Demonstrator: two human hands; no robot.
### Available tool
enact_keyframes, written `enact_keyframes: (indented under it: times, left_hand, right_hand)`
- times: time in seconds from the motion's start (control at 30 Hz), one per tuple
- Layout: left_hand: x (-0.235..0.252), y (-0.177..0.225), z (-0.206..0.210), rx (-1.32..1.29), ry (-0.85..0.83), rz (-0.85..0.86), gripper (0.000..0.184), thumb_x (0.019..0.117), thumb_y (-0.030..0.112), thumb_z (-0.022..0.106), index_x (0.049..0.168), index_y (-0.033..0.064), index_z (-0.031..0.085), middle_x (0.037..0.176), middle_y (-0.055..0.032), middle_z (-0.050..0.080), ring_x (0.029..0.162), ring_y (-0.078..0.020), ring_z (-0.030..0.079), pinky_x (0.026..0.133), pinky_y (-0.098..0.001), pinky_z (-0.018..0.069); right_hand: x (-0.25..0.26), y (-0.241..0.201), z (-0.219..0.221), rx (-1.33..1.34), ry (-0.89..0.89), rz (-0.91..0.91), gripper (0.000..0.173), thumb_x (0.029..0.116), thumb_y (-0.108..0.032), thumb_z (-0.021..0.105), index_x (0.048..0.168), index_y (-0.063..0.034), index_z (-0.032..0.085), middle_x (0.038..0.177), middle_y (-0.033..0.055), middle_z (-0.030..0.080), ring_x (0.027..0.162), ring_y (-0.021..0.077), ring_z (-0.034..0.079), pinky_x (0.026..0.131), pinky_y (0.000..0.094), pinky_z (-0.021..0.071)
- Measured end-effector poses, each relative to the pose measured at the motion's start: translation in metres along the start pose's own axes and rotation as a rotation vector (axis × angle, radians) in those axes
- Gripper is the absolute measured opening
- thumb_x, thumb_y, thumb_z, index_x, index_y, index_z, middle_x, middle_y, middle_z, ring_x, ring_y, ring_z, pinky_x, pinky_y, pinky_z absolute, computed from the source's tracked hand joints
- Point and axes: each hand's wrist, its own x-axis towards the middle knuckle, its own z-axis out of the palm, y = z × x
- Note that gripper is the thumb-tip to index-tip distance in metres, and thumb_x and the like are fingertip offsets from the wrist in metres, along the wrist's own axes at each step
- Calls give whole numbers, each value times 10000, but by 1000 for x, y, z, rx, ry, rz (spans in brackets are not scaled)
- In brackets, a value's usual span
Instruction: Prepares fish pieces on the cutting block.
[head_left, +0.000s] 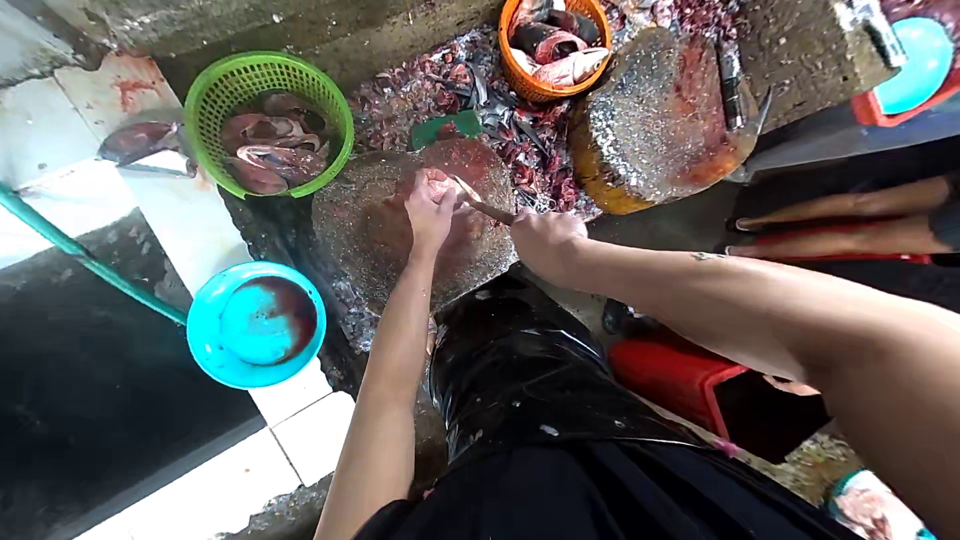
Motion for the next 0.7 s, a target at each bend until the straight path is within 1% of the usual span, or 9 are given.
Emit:
enact_keyframes:
  times: [0.1,0.17,0.23,0.3,0.4,0.5,0.53,0.63,0.7]
  left_hand:
    - [26,1,-7,20,2,-56,377,847,167,733,1196,56,643,1035,-103,737,973,-196,722,881,-444,597]
    - [44,0,-11,-1,-47,-92,387,828,147,733,1195,56,647,1057,-116,729,990,-210,715,888,-451,592]
    - [58,-1,-11,-27,-64,-120,381,817,145,729,1182,66,653,1057,-121,722,981,-218,710,880,-464,589]
    - [63,-4,-11,-26,-40,-146,371,814,161,731,1170,80,666,1058,-118,723,989,-221,708,885,-474,582]
    - [58,-6,-11,-27,-6,-150,388,806,172,738,1176,82,666,1068,-110,725,1008,-212,707,897,-464,583]
    - [60,-6,-11,-40,15,-180,403,818,178,745,1197,76,658,1091,-121,720,1039,-226,700,921,-478,577]
    - [60,-8,-9,-49,29,-207,404,813,182,744,1194,78,660,1092,-121,719,1043,-230,696,922,-484,573]
    - [69,-2,-6,-112,48,-347,393,817,140,765,1184,40,670,1077,-137,724,1032,-247,700,914,-489,580]
    - [76,13,-6,-118,55,-499,381,813,110,769,1176,30,685,1076,-150,726,1031,-268,697,894,-495,579]
  right_hand:
    - [15,-15,-5,32,21,2,289,981,-12,537,1255,56,480,1014,294,633,914,492,685,654,614,555]
    - [27,-4,10,76,44,-12,294,1010,-65,498,1275,57,465,1008,291,643,913,494,693,658,627,560]
    - [44,13,27,180,81,-12,313,1053,-247,465,1217,14,517,1015,269,672,926,474,704,690,645,561]
    - [53,16,40,301,91,-41,379,1063,-353,460,1143,3,562,998,253,671,910,449,707,700,635,564]
    - [60,15,55,481,51,-54,373,1052,-359,485,1095,-3,589,945,233,667,856,420,703,699,624,559]
    - [66,16,56,589,26,-83,396,1060,-376,474,929,-28,613,796,187,646,692,355,680,605,559,546]
    - [67,17,56,612,12,-84,413,1065,-389,467,923,-31,614,787,182,643,678,348,675,601,551,547]
    - [66,18,41,519,62,-68,363,1040,-346,508,983,-5,621,869,227,666,791,415,694,652,622,548]
    - [59,11,22,352,86,-15,283,999,-213,542,1135,34,566,1002,278,674,922,483,697,703,663,552]
